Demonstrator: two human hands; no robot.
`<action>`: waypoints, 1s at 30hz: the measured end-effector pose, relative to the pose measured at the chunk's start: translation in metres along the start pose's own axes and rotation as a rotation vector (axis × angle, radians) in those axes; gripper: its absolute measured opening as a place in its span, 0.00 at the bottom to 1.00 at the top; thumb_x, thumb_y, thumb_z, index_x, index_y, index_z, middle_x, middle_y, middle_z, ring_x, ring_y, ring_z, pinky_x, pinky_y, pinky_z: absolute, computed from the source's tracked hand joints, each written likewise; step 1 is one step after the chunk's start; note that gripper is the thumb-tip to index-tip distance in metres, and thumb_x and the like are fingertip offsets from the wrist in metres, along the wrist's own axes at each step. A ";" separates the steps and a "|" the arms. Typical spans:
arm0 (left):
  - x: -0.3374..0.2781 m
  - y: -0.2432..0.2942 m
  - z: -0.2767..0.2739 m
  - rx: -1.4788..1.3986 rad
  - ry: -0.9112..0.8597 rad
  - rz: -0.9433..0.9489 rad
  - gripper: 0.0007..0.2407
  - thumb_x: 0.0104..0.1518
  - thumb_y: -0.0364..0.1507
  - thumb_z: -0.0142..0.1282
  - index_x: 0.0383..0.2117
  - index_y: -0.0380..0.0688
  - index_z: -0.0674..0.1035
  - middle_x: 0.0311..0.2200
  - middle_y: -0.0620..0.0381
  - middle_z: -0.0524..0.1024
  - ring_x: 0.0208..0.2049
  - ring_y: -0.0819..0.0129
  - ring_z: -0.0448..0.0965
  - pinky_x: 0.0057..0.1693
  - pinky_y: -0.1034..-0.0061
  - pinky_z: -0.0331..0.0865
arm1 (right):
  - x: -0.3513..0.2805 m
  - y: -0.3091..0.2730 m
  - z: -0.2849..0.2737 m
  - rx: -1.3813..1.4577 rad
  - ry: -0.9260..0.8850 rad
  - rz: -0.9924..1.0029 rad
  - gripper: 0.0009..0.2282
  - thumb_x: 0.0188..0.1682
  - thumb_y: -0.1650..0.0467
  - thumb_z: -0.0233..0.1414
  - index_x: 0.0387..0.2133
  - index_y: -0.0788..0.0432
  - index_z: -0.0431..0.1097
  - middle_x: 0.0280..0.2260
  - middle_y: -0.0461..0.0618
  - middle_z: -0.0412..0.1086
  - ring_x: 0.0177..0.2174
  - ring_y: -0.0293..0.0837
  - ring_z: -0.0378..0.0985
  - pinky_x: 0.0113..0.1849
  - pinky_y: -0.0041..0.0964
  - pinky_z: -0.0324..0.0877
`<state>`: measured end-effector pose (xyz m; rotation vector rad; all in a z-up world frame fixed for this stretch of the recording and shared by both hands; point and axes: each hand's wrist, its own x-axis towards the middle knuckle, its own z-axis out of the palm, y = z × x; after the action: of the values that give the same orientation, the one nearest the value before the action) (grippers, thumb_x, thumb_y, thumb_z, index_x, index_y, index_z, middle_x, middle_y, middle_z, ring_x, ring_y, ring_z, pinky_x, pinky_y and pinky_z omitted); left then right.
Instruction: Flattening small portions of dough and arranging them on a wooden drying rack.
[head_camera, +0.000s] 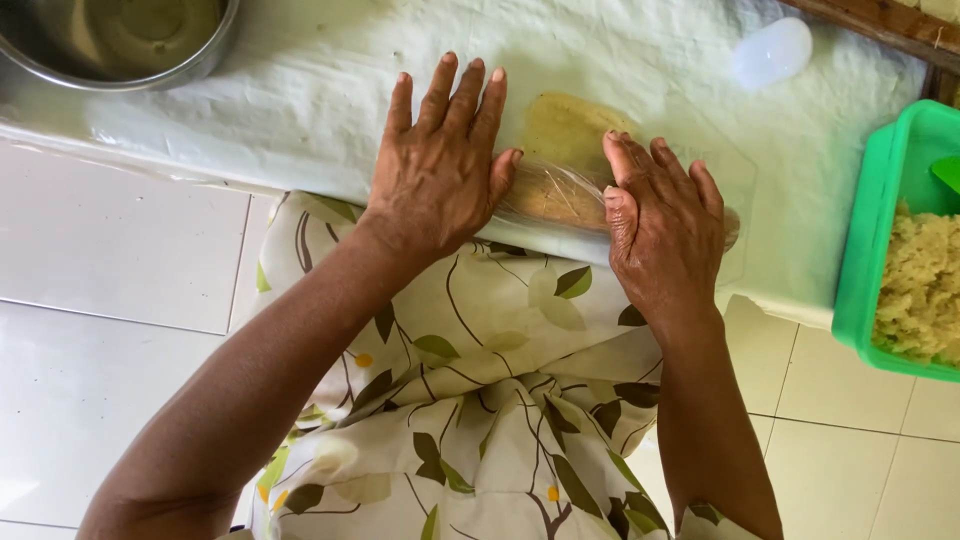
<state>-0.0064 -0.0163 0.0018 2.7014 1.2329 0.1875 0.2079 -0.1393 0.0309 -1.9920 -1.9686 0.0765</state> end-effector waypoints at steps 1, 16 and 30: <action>-0.005 0.002 0.000 0.002 0.001 -0.001 0.29 0.69 0.47 0.25 0.71 0.39 0.54 0.71 0.41 0.51 0.73 0.47 0.40 0.71 0.43 0.35 | -0.004 -0.001 0.002 0.001 0.002 -0.001 0.19 0.67 0.61 0.34 0.66 0.51 0.62 0.62 0.49 0.68 0.63 0.54 0.65 0.64 0.55 0.50; -0.036 0.005 -0.039 0.047 0.047 0.282 0.36 0.59 0.48 0.52 0.70 0.39 0.58 0.51 0.46 0.71 0.59 0.53 0.65 0.68 0.53 0.49 | -0.025 0.010 -0.024 -0.040 -0.065 -0.135 0.32 0.46 0.66 0.62 0.66 0.48 0.61 0.54 0.46 0.69 0.55 0.46 0.70 0.65 0.57 0.47; 0.096 -0.019 -0.016 -0.014 0.147 0.232 0.33 0.69 0.57 0.30 0.74 0.53 0.52 0.74 0.44 0.50 0.75 0.50 0.39 0.69 0.32 0.26 | 0.078 0.075 0.011 -0.123 -0.020 -0.041 0.24 0.61 0.53 0.41 0.68 0.43 0.60 0.70 0.54 0.53 0.69 0.58 0.47 0.64 0.69 0.31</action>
<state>0.0393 0.0702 0.0177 2.8578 0.9432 0.4292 0.2800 -0.0599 0.0152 -2.0328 -2.0717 -0.0352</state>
